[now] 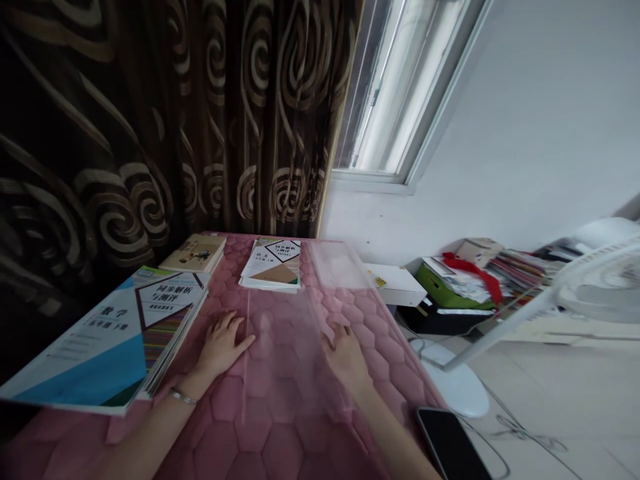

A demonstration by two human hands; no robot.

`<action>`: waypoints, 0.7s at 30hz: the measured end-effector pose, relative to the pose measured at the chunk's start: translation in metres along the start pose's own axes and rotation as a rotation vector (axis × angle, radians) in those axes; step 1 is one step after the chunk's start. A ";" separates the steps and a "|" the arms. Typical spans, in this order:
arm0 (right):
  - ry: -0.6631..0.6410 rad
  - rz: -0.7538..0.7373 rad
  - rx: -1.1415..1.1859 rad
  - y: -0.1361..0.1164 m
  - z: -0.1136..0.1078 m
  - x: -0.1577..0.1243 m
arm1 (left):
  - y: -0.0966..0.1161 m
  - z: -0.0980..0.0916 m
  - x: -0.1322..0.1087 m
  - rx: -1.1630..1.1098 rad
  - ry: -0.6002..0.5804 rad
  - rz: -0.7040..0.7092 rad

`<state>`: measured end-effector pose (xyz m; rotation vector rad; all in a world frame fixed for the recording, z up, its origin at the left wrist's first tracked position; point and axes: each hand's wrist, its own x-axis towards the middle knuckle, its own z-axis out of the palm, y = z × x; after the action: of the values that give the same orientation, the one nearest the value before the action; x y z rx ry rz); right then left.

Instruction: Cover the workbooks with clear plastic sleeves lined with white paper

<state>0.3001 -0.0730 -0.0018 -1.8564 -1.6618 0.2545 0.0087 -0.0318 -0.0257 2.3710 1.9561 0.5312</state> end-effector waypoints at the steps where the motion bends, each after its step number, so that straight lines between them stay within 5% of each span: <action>1: -0.017 0.051 -0.062 0.010 0.002 0.009 | 0.000 0.000 0.000 0.007 -0.006 0.001; 6: -0.088 0.089 -0.081 0.018 0.011 0.019 | -0.001 0.003 0.000 -0.004 -0.008 0.006; 10: -0.071 0.042 0.182 -0.024 0.006 0.016 | -0.002 0.000 0.001 -0.139 0.053 -0.009; 14: -0.174 -0.098 0.457 -0.081 0.018 -0.001 | 0.002 -0.017 0.003 -0.589 0.099 -0.092; 18: -0.425 -0.260 0.583 -0.127 0.041 -0.024 | 0.008 -0.033 0.004 -0.924 -0.110 -0.229; 21: -0.371 -0.266 0.466 -0.126 0.046 -0.018 | 0.005 -0.035 0.001 -0.895 -0.208 -0.364</action>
<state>0.1685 -0.0742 0.0286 -1.2801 -1.8702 0.8347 0.0037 -0.0390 0.0081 1.4278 1.5244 0.8525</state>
